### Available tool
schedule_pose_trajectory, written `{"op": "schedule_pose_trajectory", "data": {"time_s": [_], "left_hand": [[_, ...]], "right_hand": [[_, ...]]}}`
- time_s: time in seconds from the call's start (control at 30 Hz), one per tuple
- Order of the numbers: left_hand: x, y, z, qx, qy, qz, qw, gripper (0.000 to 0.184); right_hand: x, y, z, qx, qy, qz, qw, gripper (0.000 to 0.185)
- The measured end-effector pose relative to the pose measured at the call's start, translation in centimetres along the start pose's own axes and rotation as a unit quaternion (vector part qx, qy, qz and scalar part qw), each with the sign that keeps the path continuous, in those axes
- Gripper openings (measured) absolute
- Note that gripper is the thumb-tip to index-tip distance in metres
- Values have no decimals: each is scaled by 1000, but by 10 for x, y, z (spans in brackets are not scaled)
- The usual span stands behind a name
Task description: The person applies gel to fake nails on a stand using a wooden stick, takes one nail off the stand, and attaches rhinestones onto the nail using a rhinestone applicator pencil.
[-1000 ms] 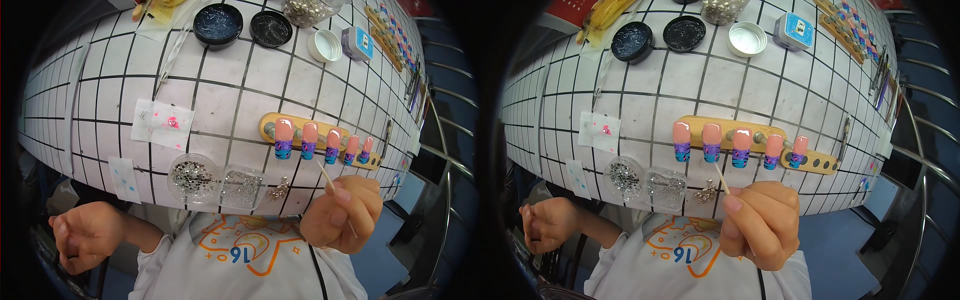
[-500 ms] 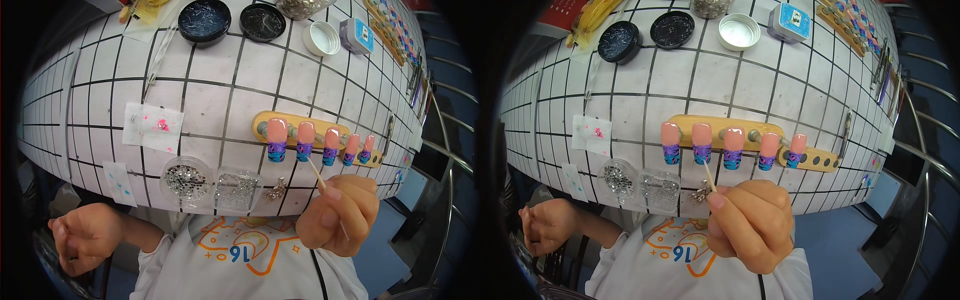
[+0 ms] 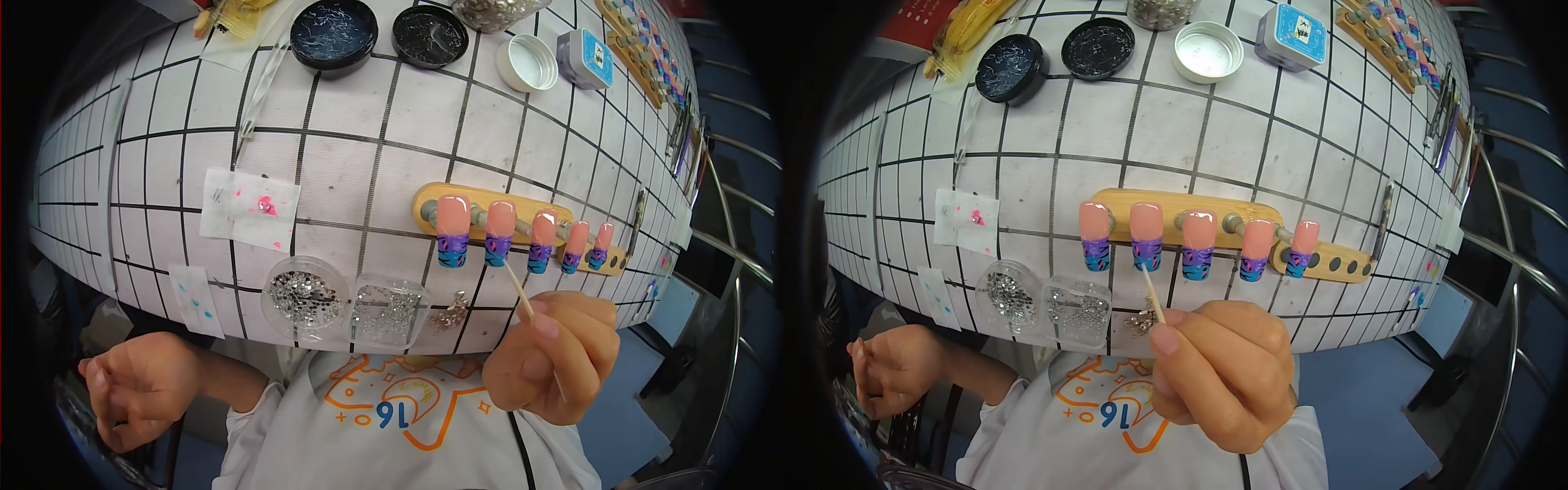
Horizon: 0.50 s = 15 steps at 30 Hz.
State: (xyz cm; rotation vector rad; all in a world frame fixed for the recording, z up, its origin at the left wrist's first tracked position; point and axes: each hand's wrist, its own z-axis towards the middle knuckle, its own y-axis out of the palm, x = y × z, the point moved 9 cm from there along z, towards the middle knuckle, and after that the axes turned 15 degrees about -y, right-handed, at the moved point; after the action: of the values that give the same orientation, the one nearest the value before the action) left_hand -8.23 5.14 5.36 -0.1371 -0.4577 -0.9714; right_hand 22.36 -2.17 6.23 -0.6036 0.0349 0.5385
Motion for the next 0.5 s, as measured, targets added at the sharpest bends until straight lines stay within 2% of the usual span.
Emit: {"op": "schedule_pose_trajectory", "data": {"time_s": [0.23,0.27,0.3,0.43,0.5], "left_hand": [[1,0,0,5,3,3,1000,24],[1,0,0,6,2,3,1000,24],[0,-1,0,10,1,3,1000,24],[0,-1,1,17,-3,0,1000,24],[0,-1,1,15,-2,-1,1000,24]], "right_hand": [[2,0,0,-15,0,-7,1000,17],[3,-1,0,-3,16,13,1000,21],[5,-2,-1,9,33,33,999,34],[6,1,1,-7,40,37,999,36],[3,6,2,-46,21,-1,999,15]]}}
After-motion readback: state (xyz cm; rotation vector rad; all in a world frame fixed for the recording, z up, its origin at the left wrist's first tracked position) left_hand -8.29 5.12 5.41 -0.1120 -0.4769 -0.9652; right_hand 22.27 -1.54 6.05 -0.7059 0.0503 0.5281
